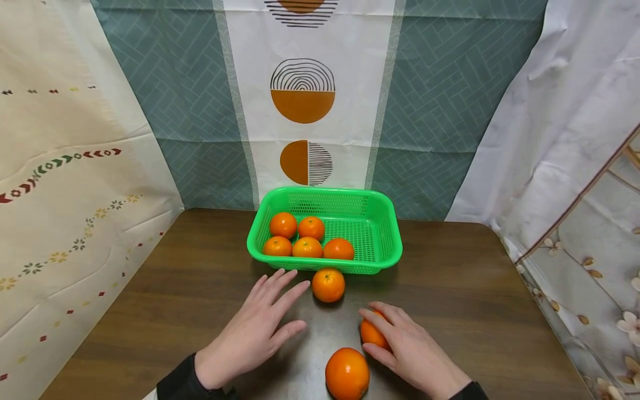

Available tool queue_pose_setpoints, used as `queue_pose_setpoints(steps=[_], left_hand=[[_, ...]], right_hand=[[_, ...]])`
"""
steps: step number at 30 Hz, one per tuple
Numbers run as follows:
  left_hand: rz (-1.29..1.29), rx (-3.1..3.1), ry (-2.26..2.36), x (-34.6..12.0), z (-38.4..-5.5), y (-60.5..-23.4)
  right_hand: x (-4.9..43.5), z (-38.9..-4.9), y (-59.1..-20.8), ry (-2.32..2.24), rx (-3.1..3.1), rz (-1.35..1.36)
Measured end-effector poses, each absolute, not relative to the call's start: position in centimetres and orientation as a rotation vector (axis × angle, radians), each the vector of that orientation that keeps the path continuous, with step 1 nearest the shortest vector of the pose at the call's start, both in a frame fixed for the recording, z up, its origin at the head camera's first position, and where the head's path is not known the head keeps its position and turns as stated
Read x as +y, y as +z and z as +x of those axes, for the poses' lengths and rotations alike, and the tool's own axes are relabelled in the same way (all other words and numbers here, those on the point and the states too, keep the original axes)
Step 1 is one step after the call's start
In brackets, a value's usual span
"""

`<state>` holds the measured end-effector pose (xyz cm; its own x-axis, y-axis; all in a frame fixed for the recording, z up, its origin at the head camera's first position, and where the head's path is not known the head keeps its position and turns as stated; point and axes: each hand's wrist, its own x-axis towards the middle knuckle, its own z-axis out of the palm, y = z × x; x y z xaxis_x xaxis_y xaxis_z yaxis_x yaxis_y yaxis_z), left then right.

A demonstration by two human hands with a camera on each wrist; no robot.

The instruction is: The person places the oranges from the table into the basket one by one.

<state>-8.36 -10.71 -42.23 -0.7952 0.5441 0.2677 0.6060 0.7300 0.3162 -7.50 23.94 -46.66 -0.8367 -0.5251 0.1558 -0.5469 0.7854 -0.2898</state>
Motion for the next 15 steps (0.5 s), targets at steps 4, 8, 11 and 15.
queue_pose_setpoints(steps=[4, 8, 11, 15], left_hand=[[-0.927, -2.768, -0.594, -10.74, -8.46, -42.15], [-0.927, -2.757, -0.602, -10.88, -8.36, -42.06], [-0.917, -2.745, -0.599, -11.07, -8.22, -41.93], [-0.898, -2.739, -0.598, -11.25, -8.08, -41.84]], right_hand=[[24.16, -7.8, -46.62, 0.523, -2.93, 0.888], [24.28, -7.92, -46.91, 0.509, -2.908, 0.929], [24.27, -8.0, -47.07, 0.512, -2.909, 0.936], [24.35, -8.11, -46.93, 0.517, -2.927, 0.921]])
